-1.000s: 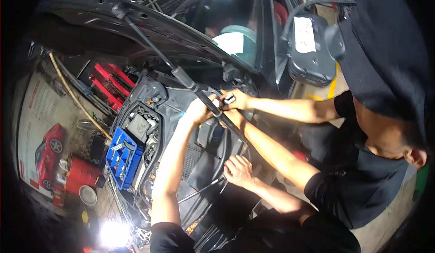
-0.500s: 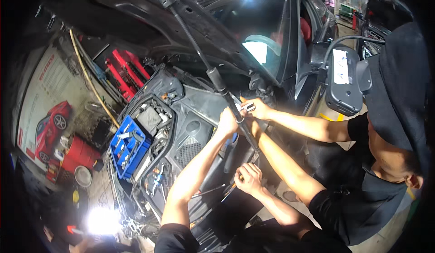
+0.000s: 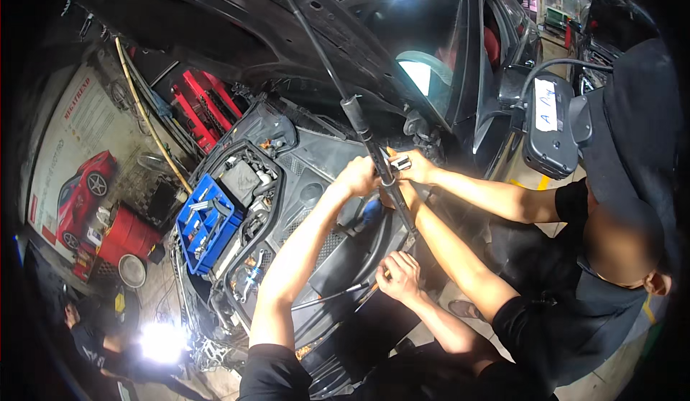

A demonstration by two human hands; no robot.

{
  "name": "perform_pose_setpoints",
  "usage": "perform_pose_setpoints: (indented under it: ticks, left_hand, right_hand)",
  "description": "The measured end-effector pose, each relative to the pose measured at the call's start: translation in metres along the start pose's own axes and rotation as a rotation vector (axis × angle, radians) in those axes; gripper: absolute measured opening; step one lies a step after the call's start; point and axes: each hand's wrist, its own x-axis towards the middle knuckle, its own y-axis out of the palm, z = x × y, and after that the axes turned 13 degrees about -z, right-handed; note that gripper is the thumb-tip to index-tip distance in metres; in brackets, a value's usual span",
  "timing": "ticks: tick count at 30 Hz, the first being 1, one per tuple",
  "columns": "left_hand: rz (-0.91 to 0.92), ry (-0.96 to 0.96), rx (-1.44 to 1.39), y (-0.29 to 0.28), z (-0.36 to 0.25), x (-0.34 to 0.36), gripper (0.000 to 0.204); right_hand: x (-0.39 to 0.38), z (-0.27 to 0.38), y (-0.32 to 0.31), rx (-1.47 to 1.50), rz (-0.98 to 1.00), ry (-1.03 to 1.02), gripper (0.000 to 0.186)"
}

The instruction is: The person moves a car battery and then works on the front of a black car with its hood open. They use a socket wrench and other tools to tighten bolts on the windshield wiper linkage and surrounding components.

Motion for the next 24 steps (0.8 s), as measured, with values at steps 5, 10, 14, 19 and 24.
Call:
perform_pose_setpoints:
  ticks: [5,10,14,19,24]
  left_hand:
    - [-0.171,-0.456,-0.447,0.035,-0.011,-0.010,0.049]
    - [-0.027,0.010,-0.158,0.018,0.017,0.010,0.027]
    - [0.119,0.278,0.197,-0.001,0.033,0.029,0.030]
    - [0.045,-0.088,0.169,-0.004,0.003,0.011,0.034]
    - [-0.221,-0.672,-0.531,0.029,-0.026,-0.008,0.034]
  right_hand:
    - [0.000,0.002,-0.003,-0.013,0.014,0.000,0.010]
    - [0.003,0.000,-0.003,-0.009,0.024,-0.002,0.010]
    - [0.002,0.002,0.000,0.022,0.038,-0.006,0.010]
    - [0.003,0.004,0.004,0.015,0.019,-0.002,0.010]
    - [-0.004,0.005,0.004,0.021,0.033,-0.036,0.008]
